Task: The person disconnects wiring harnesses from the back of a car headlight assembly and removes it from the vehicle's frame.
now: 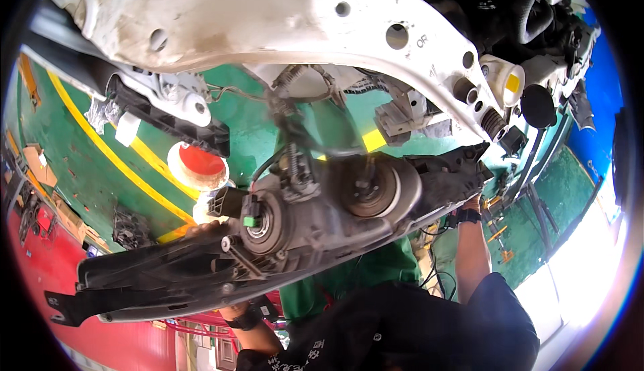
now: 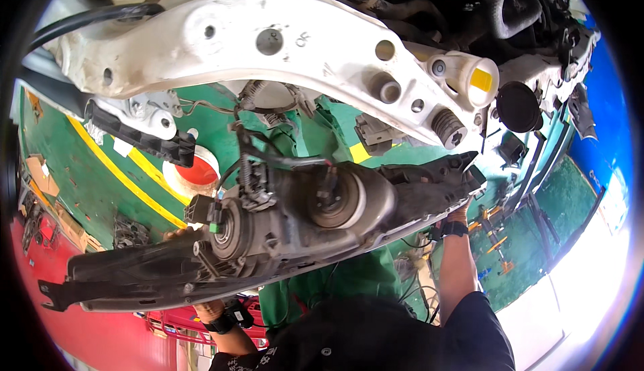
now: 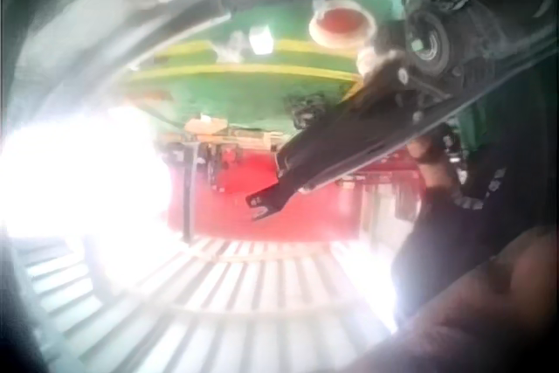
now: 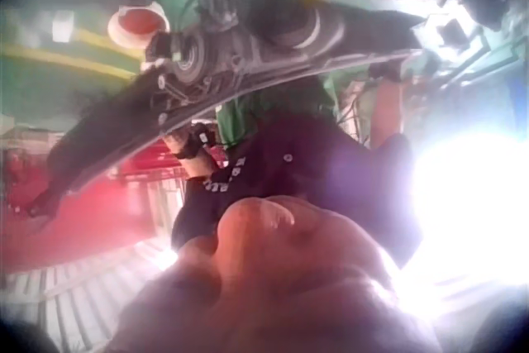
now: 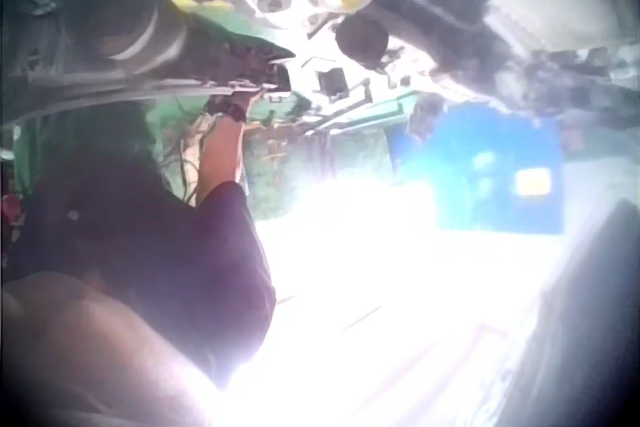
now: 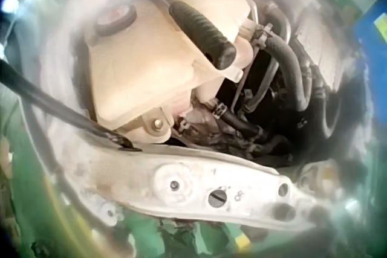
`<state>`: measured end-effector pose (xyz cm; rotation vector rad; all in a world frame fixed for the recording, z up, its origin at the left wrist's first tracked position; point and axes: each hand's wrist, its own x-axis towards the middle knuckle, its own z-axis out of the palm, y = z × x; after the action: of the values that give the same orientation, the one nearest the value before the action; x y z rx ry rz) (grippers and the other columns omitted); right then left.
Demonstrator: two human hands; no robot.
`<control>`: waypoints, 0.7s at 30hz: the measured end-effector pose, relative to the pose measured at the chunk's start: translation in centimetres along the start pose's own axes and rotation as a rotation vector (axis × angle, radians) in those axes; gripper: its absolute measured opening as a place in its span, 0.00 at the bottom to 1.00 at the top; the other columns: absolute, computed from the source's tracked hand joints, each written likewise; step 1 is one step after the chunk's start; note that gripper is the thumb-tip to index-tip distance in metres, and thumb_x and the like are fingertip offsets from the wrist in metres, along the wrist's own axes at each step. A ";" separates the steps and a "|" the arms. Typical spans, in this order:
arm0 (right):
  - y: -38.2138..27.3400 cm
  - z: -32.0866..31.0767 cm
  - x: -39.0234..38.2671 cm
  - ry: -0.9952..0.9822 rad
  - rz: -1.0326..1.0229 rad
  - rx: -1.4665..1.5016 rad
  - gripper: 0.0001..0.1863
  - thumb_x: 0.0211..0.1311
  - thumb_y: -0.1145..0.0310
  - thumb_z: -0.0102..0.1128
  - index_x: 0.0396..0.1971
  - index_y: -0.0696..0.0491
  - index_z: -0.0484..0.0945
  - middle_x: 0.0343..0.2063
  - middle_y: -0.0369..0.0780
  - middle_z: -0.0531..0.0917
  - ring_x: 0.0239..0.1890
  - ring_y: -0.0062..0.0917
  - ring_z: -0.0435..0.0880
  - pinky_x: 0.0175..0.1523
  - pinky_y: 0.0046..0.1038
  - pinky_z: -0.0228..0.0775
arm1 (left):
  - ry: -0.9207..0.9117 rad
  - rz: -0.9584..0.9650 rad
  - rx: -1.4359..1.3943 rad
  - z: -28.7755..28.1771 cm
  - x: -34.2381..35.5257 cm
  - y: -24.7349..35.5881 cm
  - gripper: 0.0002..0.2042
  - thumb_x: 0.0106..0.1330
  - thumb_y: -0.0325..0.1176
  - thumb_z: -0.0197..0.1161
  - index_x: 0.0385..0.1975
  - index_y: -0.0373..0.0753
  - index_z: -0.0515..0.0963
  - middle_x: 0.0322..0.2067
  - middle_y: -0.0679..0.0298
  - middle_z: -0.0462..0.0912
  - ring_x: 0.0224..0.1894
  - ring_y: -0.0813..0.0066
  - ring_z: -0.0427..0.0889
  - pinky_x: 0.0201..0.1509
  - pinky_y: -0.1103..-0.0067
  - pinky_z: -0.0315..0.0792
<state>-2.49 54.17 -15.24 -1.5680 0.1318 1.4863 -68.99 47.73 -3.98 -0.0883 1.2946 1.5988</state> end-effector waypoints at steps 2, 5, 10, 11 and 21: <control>0.5 0.9 -0.6 -0.027 0.000 0.015 0.28 0.70 0.48 0.45 0.58 0.55 0.73 0.52 0.43 0.81 0.53 0.37 0.81 0.61 0.42 0.73 | -0.005 0.000 -0.007 -0.4 0.4 0.1 0.29 0.70 0.48 0.53 0.63 0.34 0.64 0.59 0.50 0.72 0.62 0.58 0.69 0.71 0.63 0.56; 1.5 2.7 -1.9 -0.091 0.007 0.056 0.28 0.70 0.49 0.45 0.58 0.55 0.73 0.52 0.43 0.81 0.53 0.36 0.81 0.61 0.42 0.73 | -0.010 0.007 -0.022 -0.8 0.4 0.4 0.29 0.71 0.49 0.52 0.64 0.34 0.64 0.59 0.49 0.71 0.64 0.58 0.68 0.74 0.63 0.54; 2.0 3.4 -2.1 -0.045 0.066 0.082 0.28 0.71 0.46 0.44 0.58 0.53 0.73 0.53 0.43 0.81 0.52 0.35 0.81 0.62 0.40 0.71 | -0.029 0.014 -0.034 -0.8 1.6 0.5 0.29 0.72 0.50 0.49 0.65 0.34 0.63 0.60 0.49 0.70 0.67 0.58 0.66 0.78 0.63 0.49; 1.8 2.8 -1.6 -0.042 0.061 0.084 0.28 0.71 0.46 0.44 0.58 0.53 0.73 0.53 0.43 0.81 0.52 0.35 0.81 0.62 0.40 0.71 | -0.035 0.017 -0.037 -0.8 1.6 0.4 0.30 0.72 0.50 0.49 0.65 0.35 0.63 0.60 0.48 0.70 0.68 0.58 0.66 0.78 0.62 0.48; -0.5 0.8 2.4 0.062 -0.002 0.010 0.25 0.72 0.48 0.45 0.51 0.54 0.77 0.46 0.41 0.83 0.48 0.32 0.81 0.59 0.35 0.72 | -0.113 -0.024 0.185 0.0 3.6 -0.4 0.27 0.73 0.47 0.49 0.65 0.35 0.63 0.64 0.52 0.68 0.68 0.56 0.66 0.77 0.60 0.52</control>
<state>-2.08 56.15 -16.78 -1.6066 0.1729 1.4340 -70.39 49.97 -6.47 0.0994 1.3410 1.4362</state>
